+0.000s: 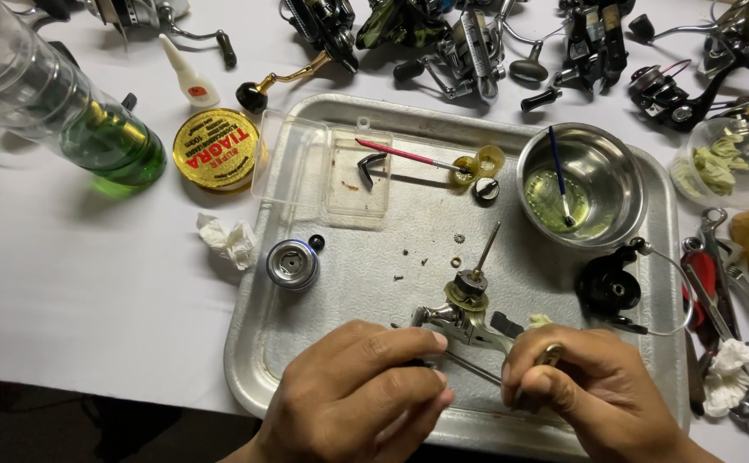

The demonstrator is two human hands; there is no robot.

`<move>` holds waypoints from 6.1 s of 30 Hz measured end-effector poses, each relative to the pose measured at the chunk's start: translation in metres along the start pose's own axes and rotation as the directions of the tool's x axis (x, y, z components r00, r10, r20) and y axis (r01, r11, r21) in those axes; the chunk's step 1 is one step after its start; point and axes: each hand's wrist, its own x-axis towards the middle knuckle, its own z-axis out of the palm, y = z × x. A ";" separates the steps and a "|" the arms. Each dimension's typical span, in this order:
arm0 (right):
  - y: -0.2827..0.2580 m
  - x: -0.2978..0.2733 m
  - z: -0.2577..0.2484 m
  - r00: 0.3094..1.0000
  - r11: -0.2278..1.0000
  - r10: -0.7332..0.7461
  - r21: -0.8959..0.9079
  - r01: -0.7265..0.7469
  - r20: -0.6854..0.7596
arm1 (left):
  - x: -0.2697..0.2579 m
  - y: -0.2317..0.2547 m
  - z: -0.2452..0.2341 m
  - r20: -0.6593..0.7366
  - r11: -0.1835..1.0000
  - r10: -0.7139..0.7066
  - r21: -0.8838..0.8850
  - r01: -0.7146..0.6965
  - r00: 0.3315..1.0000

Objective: The person is performing maintenance on a fishing reel, which includes disassembling parts, cleaning them with a brush, and applying lubricant.

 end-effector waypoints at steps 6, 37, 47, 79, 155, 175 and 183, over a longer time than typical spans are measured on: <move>0.000 0.005 0.007 0.998 0.993 -0.023 -0.116 0.030 0.061 | -0.010 -0.006 0.008 0.129 0.993 0.068 0.091 -0.080 0.989; -0.004 0.008 0.000 0.995 0.919 0.005 -0.392 0.035 0.103 | -0.001 -0.004 0.016 0.106 0.894 0.109 0.424 -0.144 0.988; -0.013 0.017 0.005 0.988 0.932 -0.001 -0.357 0.057 0.153 | -0.003 -0.004 0.017 0.138 0.829 0.103 0.535 -0.161 0.985; -0.010 0.235 0.012 0.958 0.130 0.007 -0.950 0.283 0.286 | -0.016 -0.024 0.007 0.003 0.877 0.136 0.466 -0.122 0.991; 0.064 -0.028 -0.099 0.811 0.874 -0.433 -0.404 0.271 -0.393 | -0.015 -0.021 0.014 -0.006 0.872 0.138 0.476 -0.119 0.990; 0.037 0.000 -0.031 0.769 0.644 -0.598 -0.706 0.294 -0.226 | -0.010 -0.014 0.018 0.031 0.843 0.106 0.527 -0.107 0.994; 0.039 -0.004 -0.031 0.779 0.606 -0.602 -0.735 0.305 -0.174 | -0.008 -0.014 0.017 0.029 0.852 0.103 0.513 -0.103 0.994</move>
